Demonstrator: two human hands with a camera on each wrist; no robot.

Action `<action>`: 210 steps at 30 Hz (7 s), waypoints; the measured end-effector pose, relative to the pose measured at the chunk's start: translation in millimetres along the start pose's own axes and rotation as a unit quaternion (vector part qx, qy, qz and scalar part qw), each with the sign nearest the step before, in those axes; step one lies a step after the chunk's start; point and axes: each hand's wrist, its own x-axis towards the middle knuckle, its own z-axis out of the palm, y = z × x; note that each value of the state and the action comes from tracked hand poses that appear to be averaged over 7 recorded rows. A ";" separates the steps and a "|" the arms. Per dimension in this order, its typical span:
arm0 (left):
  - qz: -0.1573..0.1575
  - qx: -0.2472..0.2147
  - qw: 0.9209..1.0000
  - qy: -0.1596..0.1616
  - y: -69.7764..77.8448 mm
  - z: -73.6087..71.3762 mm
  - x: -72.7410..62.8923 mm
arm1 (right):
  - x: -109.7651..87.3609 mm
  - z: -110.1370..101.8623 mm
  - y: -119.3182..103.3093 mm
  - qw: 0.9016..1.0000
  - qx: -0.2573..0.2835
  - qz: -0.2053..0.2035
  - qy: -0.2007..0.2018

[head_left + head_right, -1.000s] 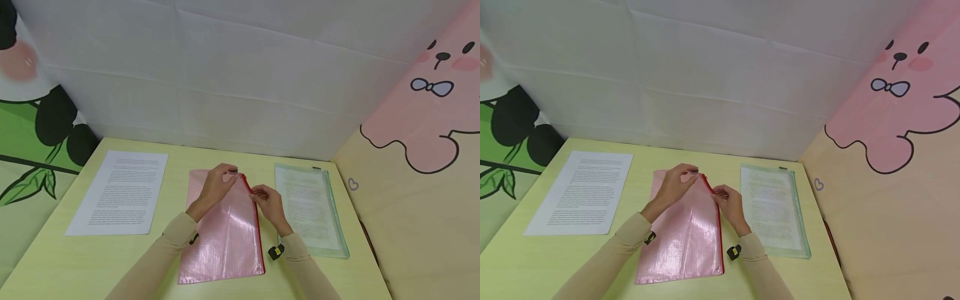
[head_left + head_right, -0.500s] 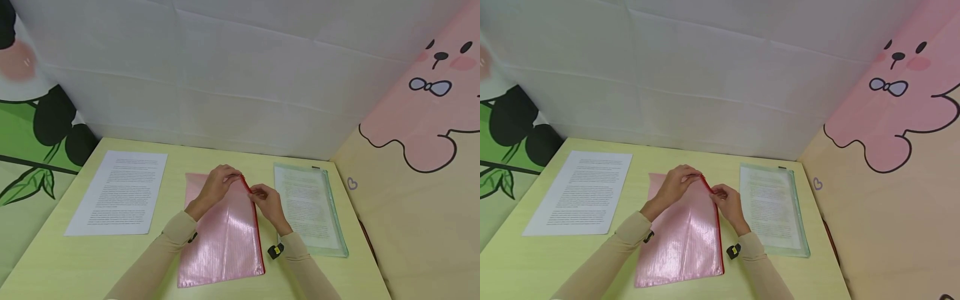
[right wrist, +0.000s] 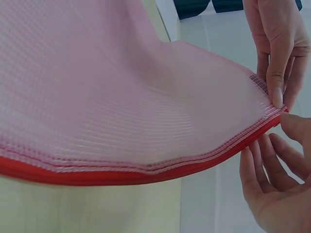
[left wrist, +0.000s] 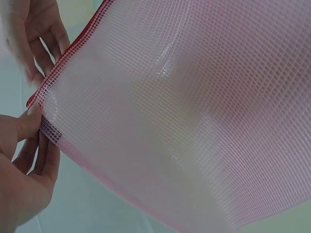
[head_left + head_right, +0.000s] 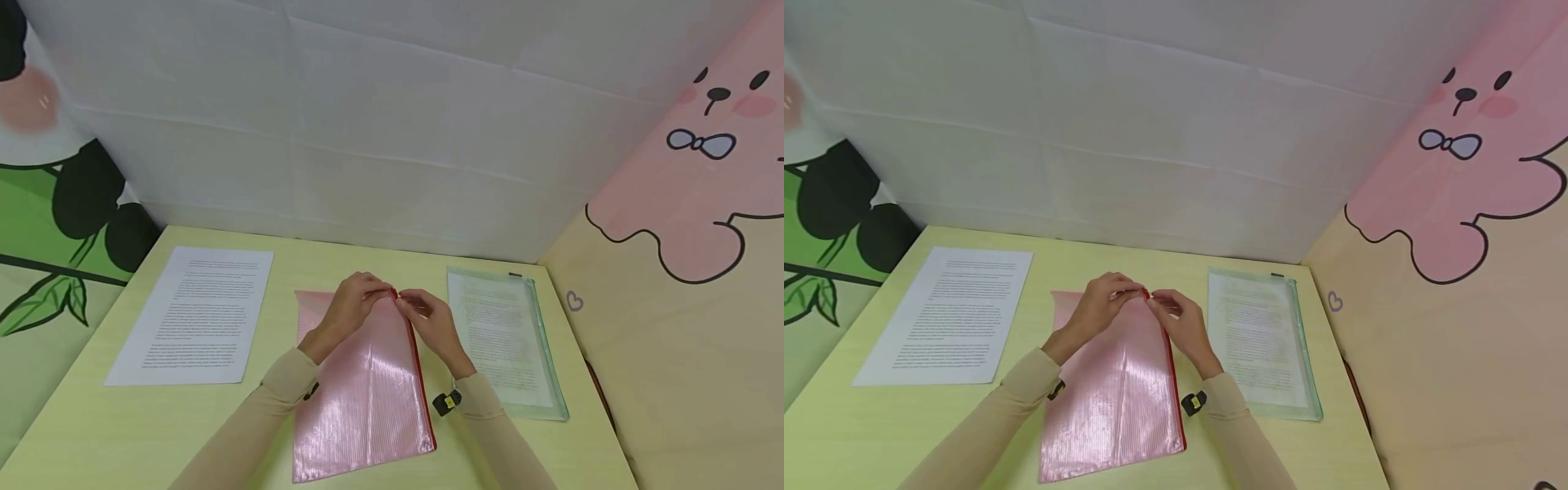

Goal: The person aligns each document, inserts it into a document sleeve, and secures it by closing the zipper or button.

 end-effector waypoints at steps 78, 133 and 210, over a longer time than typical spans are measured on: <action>0.103 -0.018 0.994 0.020 -2.7 -1.8 -9.7 | 10.5 -14.7 -10.6 0.981 0.154 0.103 -0.060; 0.063 -0.059 0.994 0.061 -0.4 -25.2 -10.9 | -32.4 -10.3 -9.0 0.991 0.047 0.127 -0.004; 0.041 -0.068 0.987 0.141 -13.1 -85.2 -8.5 | -119.2 -54.7 30.6 0.981 -0.018 0.188 -0.040</action>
